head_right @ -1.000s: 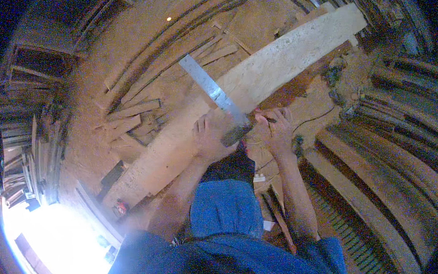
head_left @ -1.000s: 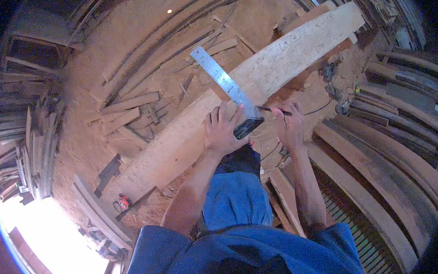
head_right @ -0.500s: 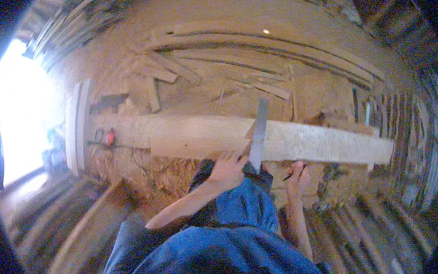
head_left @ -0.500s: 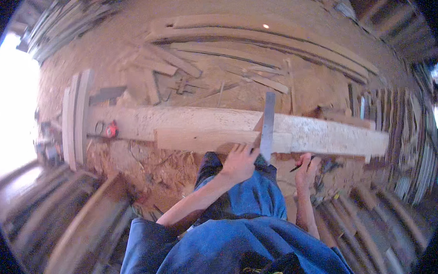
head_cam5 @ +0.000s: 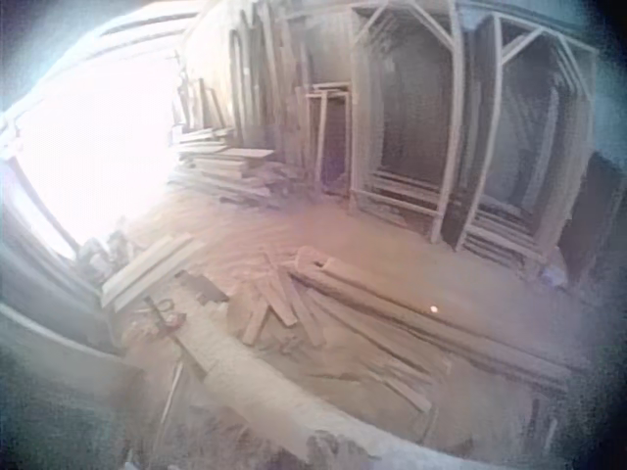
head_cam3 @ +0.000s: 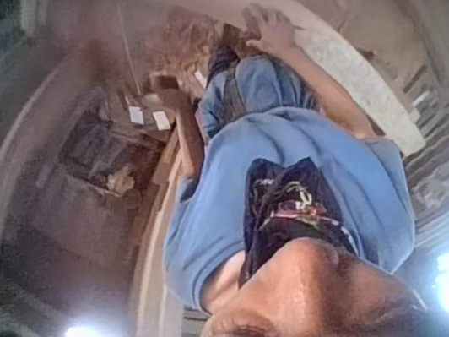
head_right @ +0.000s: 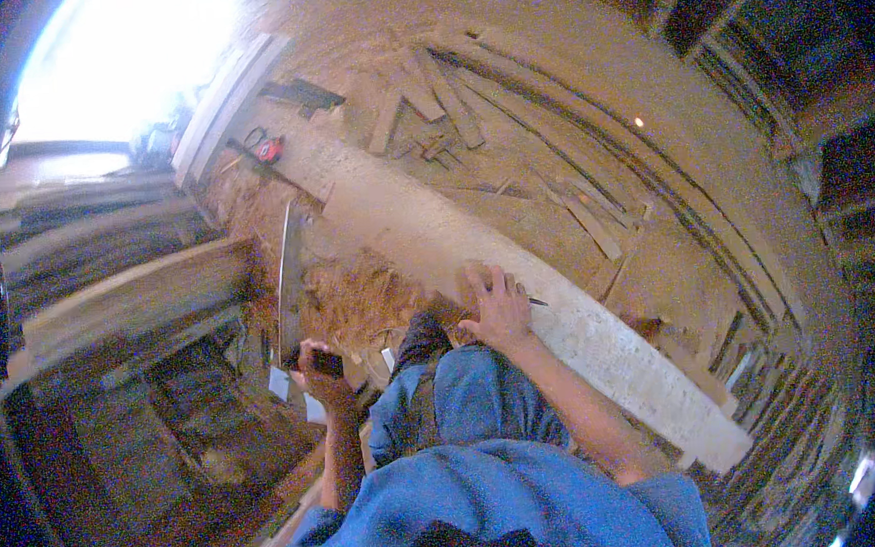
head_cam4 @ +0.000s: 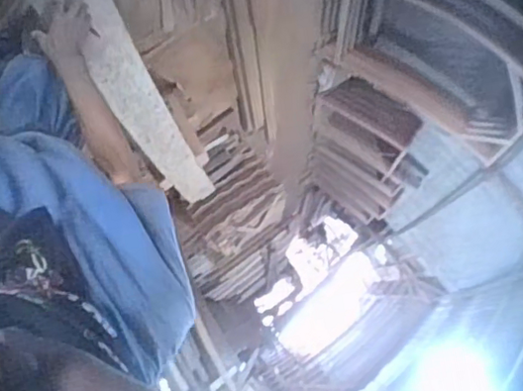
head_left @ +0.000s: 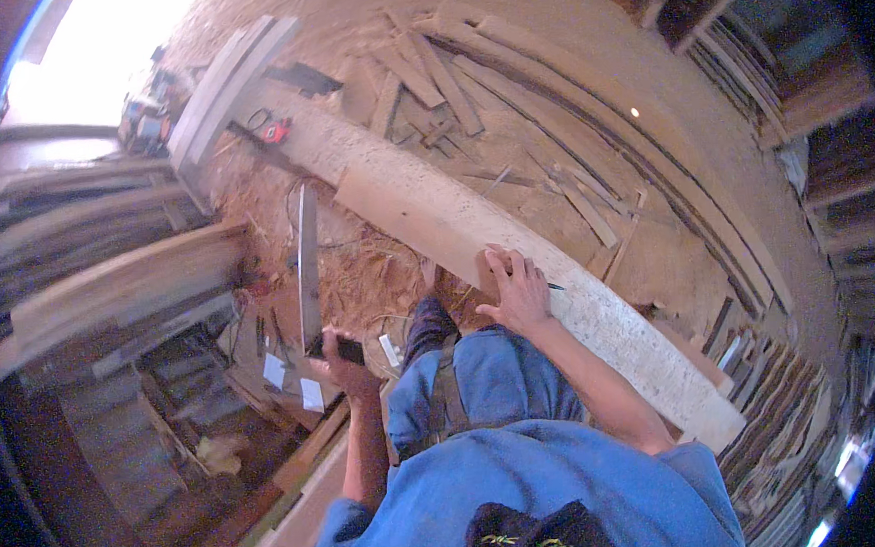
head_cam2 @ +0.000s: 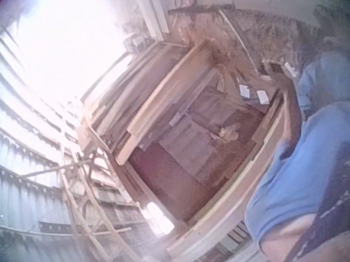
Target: The person uses a try square and pencil to mark straight lines on a long wooden plank. They repeatedly position the square, draw lines, and reposition the plank to continue marking along its length.
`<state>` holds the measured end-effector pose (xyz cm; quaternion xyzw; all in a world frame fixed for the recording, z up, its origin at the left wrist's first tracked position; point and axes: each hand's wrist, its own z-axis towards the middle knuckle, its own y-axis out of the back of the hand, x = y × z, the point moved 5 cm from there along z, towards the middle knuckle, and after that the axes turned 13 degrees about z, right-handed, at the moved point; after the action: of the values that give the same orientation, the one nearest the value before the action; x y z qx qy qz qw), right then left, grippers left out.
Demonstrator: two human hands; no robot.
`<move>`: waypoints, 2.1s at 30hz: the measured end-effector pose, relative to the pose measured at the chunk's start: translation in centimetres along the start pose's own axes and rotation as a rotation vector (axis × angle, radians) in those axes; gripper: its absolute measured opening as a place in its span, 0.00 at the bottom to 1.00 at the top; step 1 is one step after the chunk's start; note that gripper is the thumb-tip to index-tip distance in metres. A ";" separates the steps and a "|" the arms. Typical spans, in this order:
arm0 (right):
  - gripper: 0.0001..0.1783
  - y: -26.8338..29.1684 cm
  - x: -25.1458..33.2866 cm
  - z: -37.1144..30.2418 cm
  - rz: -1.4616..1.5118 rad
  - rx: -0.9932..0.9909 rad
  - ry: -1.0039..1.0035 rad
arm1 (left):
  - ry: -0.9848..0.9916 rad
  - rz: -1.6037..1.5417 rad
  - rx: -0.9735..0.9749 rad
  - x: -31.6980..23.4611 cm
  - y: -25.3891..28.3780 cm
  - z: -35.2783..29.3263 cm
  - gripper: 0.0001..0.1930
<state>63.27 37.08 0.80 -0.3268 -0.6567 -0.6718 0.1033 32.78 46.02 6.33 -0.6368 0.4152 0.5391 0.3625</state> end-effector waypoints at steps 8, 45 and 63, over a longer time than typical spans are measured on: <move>0.44 1.1 -2.6 3.1 0.608 0.255 0.137 | 0.125 0.062 -0.320 2.7 9.4 -4.1 0.10; 0.52 -2.0 0.1 3.9 -0.122 0.135 0.157 | 0.283 -0.088 -0.037 4.3 -1.9 0.0 0.15; 0.16 4.0 -5.1 3.4 0.342 -0.002 -0.179 | 0.112 0.329 0.160 16.3 -13.2 -5.0 0.21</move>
<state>70.47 38.32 0.86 -0.4920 -0.5975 -0.6134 0.1568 48.04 44.39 -8.77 -0.5587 0.5747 0.5200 0.2952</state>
